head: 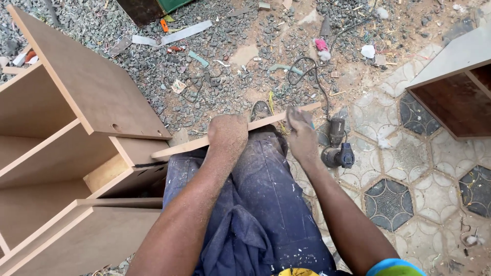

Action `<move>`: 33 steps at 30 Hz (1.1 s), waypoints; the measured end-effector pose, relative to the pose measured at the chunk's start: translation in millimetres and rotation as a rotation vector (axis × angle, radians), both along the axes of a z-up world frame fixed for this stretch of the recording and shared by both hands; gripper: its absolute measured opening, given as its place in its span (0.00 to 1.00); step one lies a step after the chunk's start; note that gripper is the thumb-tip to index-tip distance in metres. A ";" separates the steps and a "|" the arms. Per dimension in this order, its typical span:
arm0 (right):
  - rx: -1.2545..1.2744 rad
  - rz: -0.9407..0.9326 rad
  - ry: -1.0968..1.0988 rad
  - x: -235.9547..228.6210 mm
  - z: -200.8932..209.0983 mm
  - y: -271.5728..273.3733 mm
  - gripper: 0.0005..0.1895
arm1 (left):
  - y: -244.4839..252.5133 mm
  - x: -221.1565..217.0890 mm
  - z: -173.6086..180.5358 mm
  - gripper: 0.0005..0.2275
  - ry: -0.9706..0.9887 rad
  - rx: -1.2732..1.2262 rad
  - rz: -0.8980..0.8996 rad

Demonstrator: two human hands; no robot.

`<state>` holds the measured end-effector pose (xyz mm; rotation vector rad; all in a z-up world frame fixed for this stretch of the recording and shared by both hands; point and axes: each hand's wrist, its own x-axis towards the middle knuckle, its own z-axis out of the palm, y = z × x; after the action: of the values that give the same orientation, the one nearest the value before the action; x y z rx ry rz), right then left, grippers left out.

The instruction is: Sanding the edges of a wooden board manually with sandpaper.

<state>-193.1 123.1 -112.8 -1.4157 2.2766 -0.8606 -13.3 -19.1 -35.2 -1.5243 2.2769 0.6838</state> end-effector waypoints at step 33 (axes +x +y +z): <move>0.293 0.377 -0.181 24.7 64.8 -8.3 0.31 | -4.7 -38.5 -19.1 0.16 0.171 0.122 0.359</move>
<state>-168.4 114.8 -48.1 -1.4931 1.8301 -0.4910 -51.8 -23.9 -54.3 -1.8985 2.0471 1.0658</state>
